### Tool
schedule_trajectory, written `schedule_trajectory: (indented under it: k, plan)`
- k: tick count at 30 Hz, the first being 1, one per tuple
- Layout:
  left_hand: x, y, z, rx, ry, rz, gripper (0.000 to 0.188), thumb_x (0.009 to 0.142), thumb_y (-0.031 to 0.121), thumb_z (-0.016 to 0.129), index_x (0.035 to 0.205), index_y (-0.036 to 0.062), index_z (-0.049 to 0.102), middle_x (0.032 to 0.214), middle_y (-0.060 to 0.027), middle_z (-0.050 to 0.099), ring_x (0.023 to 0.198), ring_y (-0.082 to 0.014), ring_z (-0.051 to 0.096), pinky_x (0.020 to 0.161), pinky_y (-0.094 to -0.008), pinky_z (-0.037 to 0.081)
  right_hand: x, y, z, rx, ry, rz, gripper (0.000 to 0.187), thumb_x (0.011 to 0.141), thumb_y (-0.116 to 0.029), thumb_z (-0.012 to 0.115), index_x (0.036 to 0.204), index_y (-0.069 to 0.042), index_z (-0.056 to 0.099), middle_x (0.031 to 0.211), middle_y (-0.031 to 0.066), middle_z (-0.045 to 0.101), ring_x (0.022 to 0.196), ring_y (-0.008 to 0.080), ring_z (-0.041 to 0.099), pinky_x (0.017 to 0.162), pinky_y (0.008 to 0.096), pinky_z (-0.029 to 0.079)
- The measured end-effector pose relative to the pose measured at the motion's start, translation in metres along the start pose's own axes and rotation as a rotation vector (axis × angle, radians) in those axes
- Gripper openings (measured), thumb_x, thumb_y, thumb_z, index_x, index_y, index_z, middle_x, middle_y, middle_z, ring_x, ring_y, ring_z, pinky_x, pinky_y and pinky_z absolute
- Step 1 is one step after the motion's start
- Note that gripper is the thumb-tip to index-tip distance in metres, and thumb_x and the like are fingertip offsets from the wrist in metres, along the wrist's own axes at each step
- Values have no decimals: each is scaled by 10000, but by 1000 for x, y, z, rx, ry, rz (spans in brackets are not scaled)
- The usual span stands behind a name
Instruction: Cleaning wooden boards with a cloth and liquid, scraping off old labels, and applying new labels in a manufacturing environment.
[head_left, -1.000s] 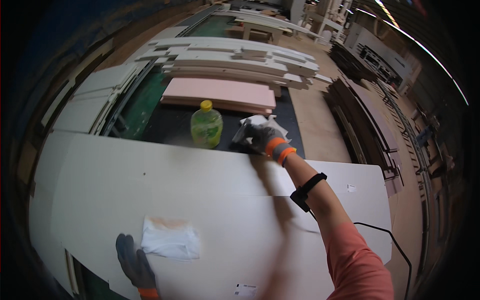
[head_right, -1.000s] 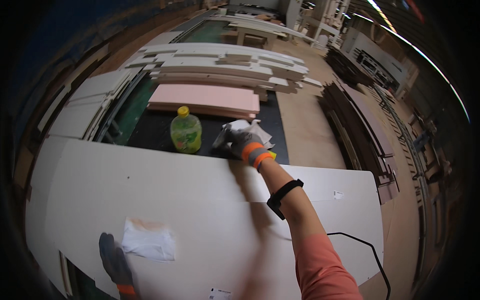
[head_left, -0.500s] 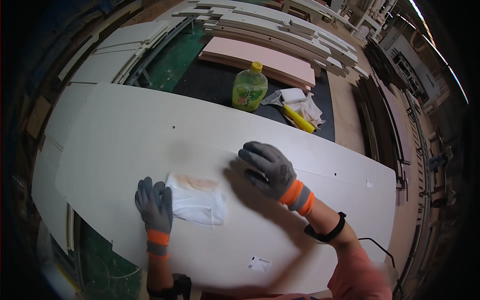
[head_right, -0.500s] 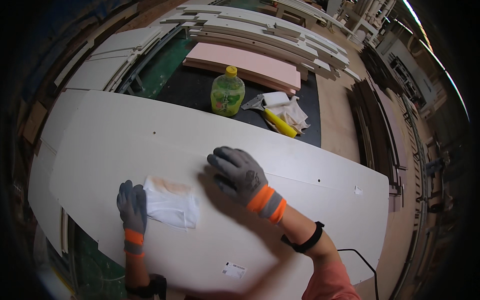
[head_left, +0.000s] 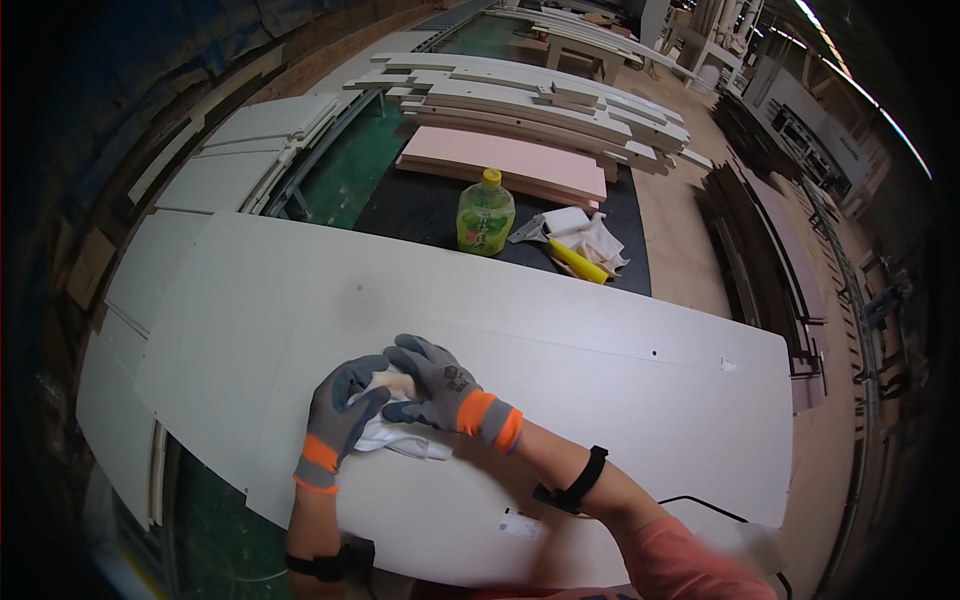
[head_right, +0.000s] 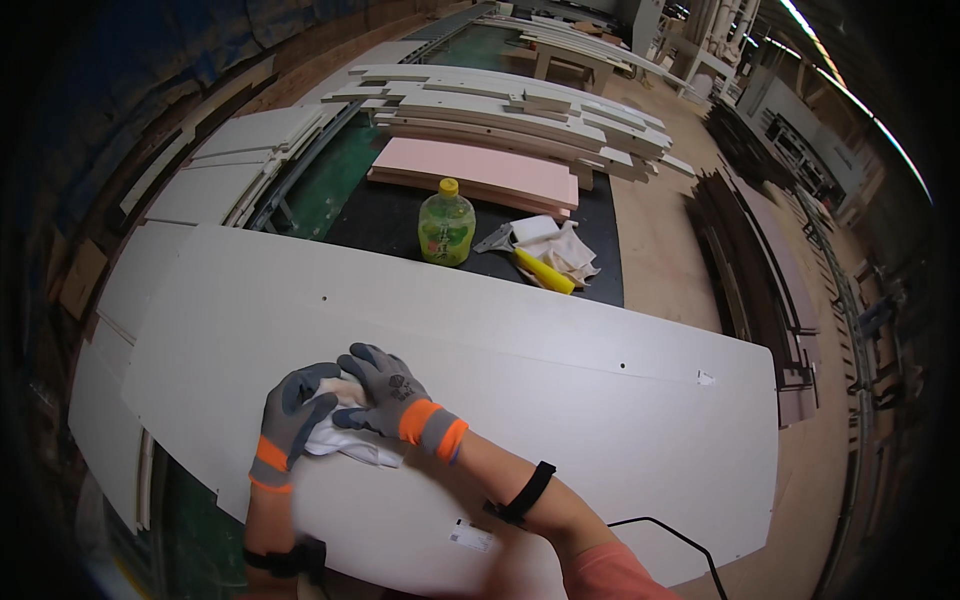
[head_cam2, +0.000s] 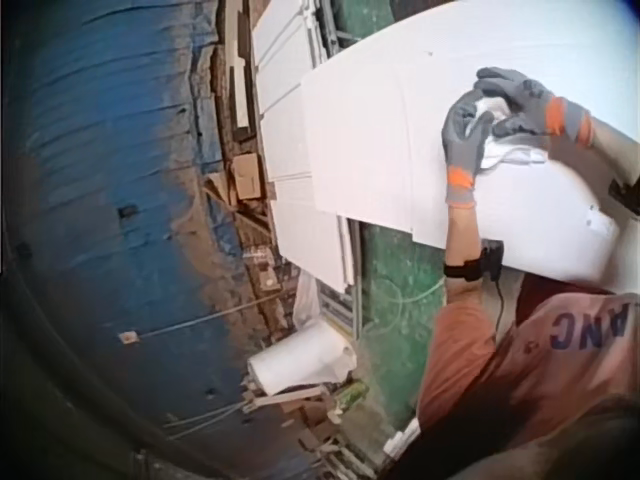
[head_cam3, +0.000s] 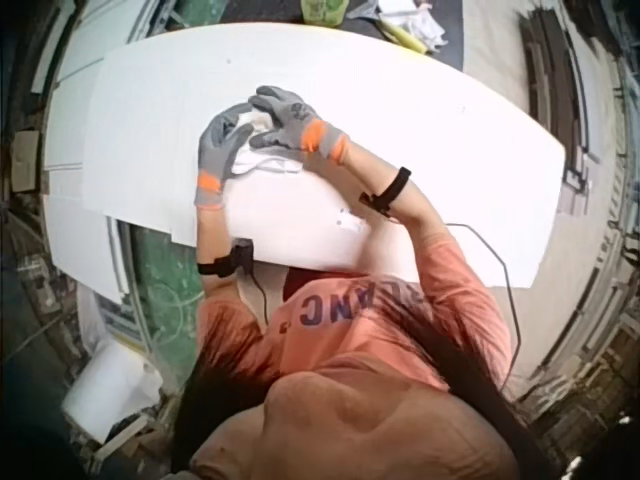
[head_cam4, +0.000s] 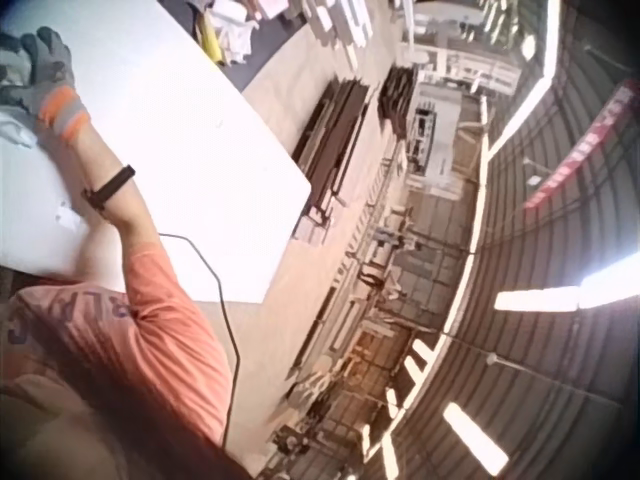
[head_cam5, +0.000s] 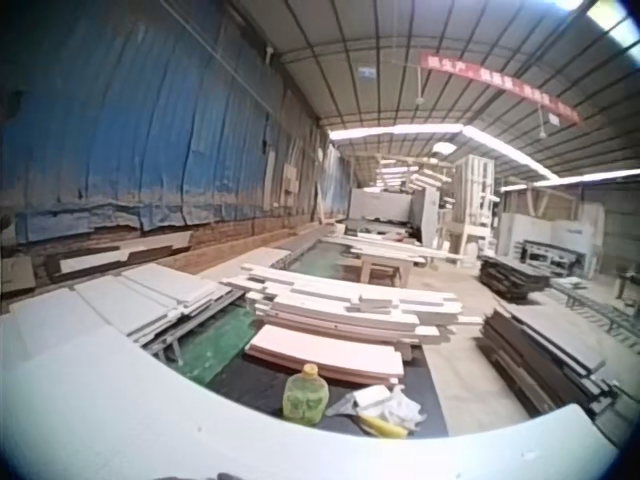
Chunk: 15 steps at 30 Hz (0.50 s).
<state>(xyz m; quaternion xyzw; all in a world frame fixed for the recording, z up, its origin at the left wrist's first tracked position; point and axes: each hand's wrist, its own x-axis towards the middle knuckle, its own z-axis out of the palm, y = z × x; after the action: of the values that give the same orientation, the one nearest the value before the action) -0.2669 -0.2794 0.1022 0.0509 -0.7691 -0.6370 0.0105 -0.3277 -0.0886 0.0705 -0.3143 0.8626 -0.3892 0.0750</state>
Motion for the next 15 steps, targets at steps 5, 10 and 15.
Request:
schedule_trajectory:
  k: [5, 10, 15]
  plan:
    - [4, 42, -9, 18, -152, 198, 312, 810, 26, 721, 1097, 43, 598, 1240, -102, 595, 1111, -207, 584, 956, -317, 470, -1, -17, -55, 651, -220, 244, 449, 824, -326, 734, 1149, -25, 654, 949, 48, 673, 855, 125, 602, 796, 262, 490]
    - [-12, 53, 4, 37, 178, 354, 499, 863, -13, 641, 1336, -14, 483, 1307, -143, 558, 1205, -227, 551, 1038, -335, 419, -18, -35, -125, 594, -70, 311, 425, 840, -364, 732, 1106, -36, 688, 950, 39, 685, 850, 118, 606, 799, 277, 498]
    - [-56, 44, 78, -850, -452, -37, 595, 1009, 472, 415, 1371, 3, 463, 1349, -164, 523, 1234, -277, 533, 1069, -453, 395, -35, -52, -150, 260, -8, 204, 362, 831, -286, 719, 1099, -45, 685, 927, 75, 690, 813, 171, 642, 779, 305, 513]
